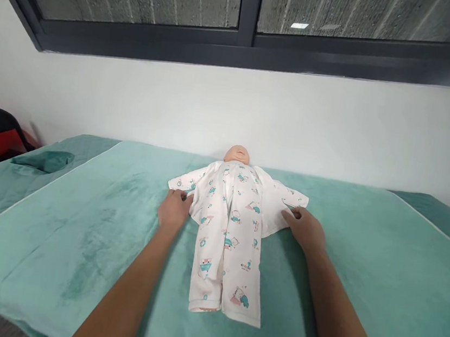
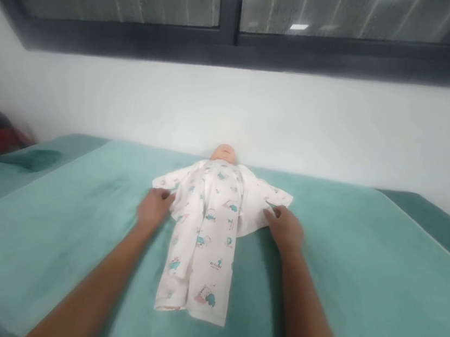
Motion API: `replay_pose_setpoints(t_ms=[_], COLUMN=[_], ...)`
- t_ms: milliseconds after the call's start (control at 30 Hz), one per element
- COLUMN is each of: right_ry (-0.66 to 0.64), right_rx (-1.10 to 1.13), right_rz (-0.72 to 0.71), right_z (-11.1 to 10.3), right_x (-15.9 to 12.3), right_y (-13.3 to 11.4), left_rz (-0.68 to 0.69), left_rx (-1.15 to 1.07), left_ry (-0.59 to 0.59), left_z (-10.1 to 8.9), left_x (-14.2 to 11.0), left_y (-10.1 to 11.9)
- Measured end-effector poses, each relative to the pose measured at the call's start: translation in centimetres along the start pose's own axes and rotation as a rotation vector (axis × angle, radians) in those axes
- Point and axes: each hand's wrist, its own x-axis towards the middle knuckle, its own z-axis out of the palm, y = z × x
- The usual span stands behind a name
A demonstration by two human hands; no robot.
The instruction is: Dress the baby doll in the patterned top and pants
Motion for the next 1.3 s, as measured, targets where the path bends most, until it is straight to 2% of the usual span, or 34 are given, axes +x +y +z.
replay_pose_setpoints(t_ms=[67, 167, 233, 300, 367, 467, 500, 533, 567, 600, 667, 733, 800, 867, 933, 1000, 1100, 1267, 1300], right_ry=[-0.02, -0.044, -0.084, -0.148, -0.283, -0.691, -0.798, -0.849, -0.835, -0.761, -0.529, -0.301, -0.126, -0.013, 0.019, -0.004, -0.046, -0.125, -0.132], right_rx=[0.155, 0.622, 0.966, 1.155, 1.131, 0.794, 0.688, 0.618, 0.598, 0.614, 0.665, 0.639, 0.499, 0.34, 0.279, 0.338, 0.508, 0.843, 0.92], right_rz=[-0.02, -0.031, -0.021, -0.066, -0.191, -0.421, -0.461, -0.477, -0.473, -0.456, -0.408, -0.354, -0.344, -0.402, -0.457, -0.442, -0.365, -0.235, -0.206], right_z=[0.0, -0.3, -0.8, -2.0, -3.8, -6.7, -7.3, -7.6, -7.6, -7.2, -5.4, -2.7, 0.0, 2.0, 3.0, 3.0, 2.6, 2.6, 2.7], right_x=[-0.2, -0.4, -0.5, -0.8, -1.2, -1.7, -1.8, -1.7, -1.5, -1.1, -0.2, 0.5, 0.5, 0.1, -0.4, -0.6, -0.1, 1.3, 1.5], right_y=[-0.7, -2.7, -4.9, -7.6, -10.4, -13.9, -14.7, -15.4, -15.9, -16.4, -17.1, -17.7, -18.1, -18.3, -18.2, -17.9, -17.5, -16.5, -16.3], left_rz=[0.038, 0.047, 0.016, -0.001, 0.006, 0.019, 0.027, 0.038, 0.054, 0.072, 0.109, 0.138, 0.18, 0.243, 0.295, 0.333, 0.451, 1.027, 1.101], left_rx=[0.029, 0.018, -0.014, -0.057, -0.12, -0.208, -0.223, -0.232, -0.238, -0.246, -0.288, -0.37, -0.491, -0.638, -0.788, -0.892, -0.879, -0.464, -0.396], left_ry=[0.006, 0.042, 0.071, 0.097, 0.128, 0.151, 0.141, 0.127, 0.116, 0.11, 0.113, 0.117, 0.106, 0.092, 0.082, 0.058, 0.024, 0.015, -0.008], left_z=[0.2, 0.3, 0.3, 0.3, 0.3, 0.3, 0.3, 0.3, 0.3, 0.3, 0.3, 0.2, 0.1, 0.0, -0.1, -0.2, -0.7, -1.3, -1.2], left_x=[-0.2, -0.9, -1.1, -1.2, -1.2, -1.2, -1.2, -1.3, -1.3, -1.4, -1.5, -1.7, -1.8, -1.9, -2.1, -2.3, -3.0, -4.4, -4.7], left_y=[0.1, 0.0, -0.1, -0.2, -0.3, -0.5, -0.6, -0.6, -0.7, -0.7, -0.8, -0.7, -0.6, -0.2, 0.6, 1.6, 3.3, 5.5, 5.6])
